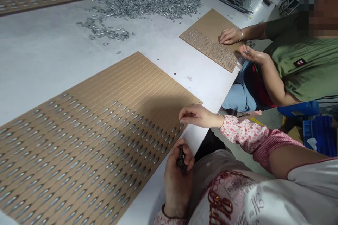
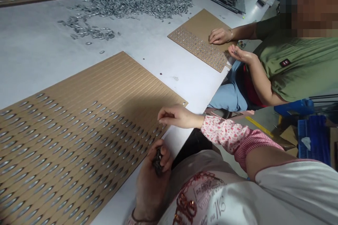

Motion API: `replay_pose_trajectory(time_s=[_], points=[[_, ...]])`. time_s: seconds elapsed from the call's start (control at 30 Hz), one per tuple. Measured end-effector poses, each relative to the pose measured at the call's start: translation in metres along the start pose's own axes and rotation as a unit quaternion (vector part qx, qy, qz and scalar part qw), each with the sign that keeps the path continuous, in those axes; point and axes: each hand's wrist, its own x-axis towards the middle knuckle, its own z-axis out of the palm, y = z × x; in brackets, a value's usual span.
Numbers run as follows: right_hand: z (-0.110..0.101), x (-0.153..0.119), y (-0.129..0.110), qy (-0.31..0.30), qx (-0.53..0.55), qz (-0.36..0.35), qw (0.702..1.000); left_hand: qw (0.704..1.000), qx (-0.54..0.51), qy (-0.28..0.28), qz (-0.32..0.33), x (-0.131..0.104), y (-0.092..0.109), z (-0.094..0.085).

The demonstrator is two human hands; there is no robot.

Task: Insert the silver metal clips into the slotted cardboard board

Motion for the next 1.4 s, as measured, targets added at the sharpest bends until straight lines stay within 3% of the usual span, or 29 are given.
replay_pose_trajectory(time_s=[0.1, 0.2, 0.43, 0.57, 0.8, 0.97, 1.1, 1.17, 1.33, 1.4], points=[[-0.01, 0.008, 0.004, -0.028, -0.131, -0.025, 0.991, 1.0, 0.008, -0.02, 0.01, 0.0, 0.0, -0.002], [-0.012, 0.011, 0.007, -0.044, -0.192, -0.047, 0.979, 0.999, -0.004, -0.038, -0.001, -0.001, -0.002, -0.004], [-0.005, 0.016, 0.01, -0.094, -0.251, -0.108, 0.957, 0.999, 0.016, -0.031, 0.025, 0.002, -0.006, -0.008], [0.0, 0.018, 0.013, -0.085, -0.269, -0.106, 0.953, 0.999, 0.031, 0.001, 0.029, 0.003, -0.007, -0.01], [0.007, 0.02, 0.021, -0.06, -0.293, -0.111, 0.948, 0.999, 0.022, -0.009, 0.035, 0.004, -0.007, -0.006], [0.004, 0.014, 0.011, -0.025, -0.191, -0.103, 0.976, 0.999, 0.0, 0.01, 0.042, 0.002, -0.005, 0.0], [0.0, 0.001, -0.007, -0.117, -0.056, -0.126, 0.983, 0.998, 0.008, 0.019, 0.056, 0.004, -0.006, 0.001], [0.001, -0.004, -0.011, -0.131, -0.018, -0.112, 0.985, 0.998, 0.017, 0.02, 0.064, 0.006, -0.007, 0.001], [-0.004, -0.002, 0.0, -0.046, 0.102, 0.035, 0.993, 0.999, -0.002, 0.022, 0.029, 0.006, -0.003, 0.003], [-0.013, 0.002, 0.004, -0.012, 0.058, 0.059, 0.997, 1.0, -0.003, 0.013, 0.013, 0.005, -0.002, 0.005]])
